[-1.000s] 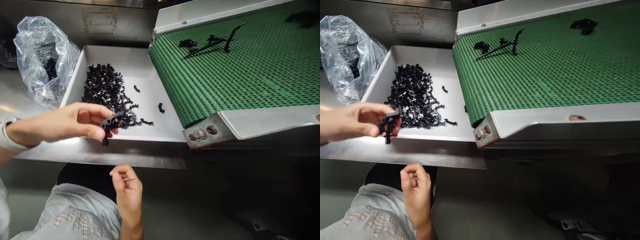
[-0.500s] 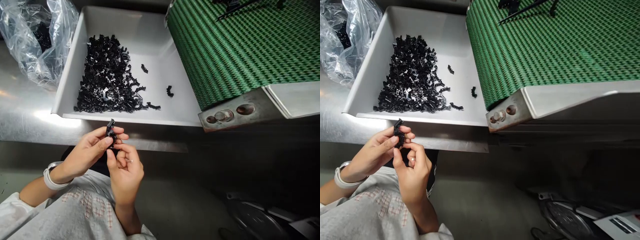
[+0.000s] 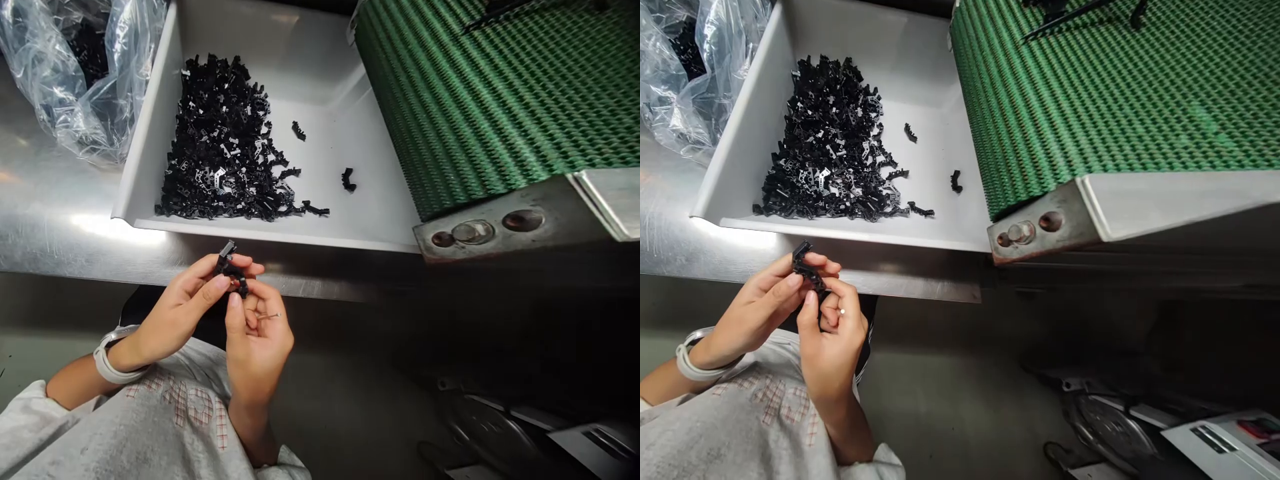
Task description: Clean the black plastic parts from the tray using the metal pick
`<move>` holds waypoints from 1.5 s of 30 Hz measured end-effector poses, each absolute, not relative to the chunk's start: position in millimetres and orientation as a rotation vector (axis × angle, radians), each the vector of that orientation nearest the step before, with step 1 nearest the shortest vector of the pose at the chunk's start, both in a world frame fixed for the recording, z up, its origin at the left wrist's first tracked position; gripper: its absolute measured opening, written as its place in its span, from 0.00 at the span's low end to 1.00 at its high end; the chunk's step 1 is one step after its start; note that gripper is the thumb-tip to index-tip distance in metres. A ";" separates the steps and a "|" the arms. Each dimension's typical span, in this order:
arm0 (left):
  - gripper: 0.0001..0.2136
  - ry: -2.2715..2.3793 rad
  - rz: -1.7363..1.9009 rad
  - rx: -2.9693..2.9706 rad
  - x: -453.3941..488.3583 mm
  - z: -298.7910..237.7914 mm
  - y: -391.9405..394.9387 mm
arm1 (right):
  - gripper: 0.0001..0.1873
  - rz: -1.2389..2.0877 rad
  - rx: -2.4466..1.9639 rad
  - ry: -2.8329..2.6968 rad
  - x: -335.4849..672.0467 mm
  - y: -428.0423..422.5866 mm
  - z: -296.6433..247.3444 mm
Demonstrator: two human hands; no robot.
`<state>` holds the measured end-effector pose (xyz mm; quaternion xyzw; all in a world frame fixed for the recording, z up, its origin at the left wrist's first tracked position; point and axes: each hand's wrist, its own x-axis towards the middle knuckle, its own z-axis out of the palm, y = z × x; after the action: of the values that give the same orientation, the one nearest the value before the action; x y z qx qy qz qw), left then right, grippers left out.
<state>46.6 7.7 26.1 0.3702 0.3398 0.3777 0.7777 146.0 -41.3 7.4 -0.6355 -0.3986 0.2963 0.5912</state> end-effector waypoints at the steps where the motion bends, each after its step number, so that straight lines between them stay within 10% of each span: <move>1: 0.09 0.745 0.826 0.785 45.7 26.8 8.6 | 0.04 0.666 -1.475 -0.918 147.1 -42.1 7.1; 19: 0.14 0.629 0.506 0.940 17.1 21.9 22.3 | 0.21 0.012 -1.406 -1.563 184.8 -40.4 1.5; 45: 0.17 0.682 0.460 1.016 23.4 20.7 24.9 | 0.14 -0.102 -1.482 -1.745 194.3 -41.4 2.8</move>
<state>23.4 24.9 20.7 0.4725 0.3174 0.2138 0.7939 194.3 -41.4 2.8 -0.5893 -0.6937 -0.0404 0.4122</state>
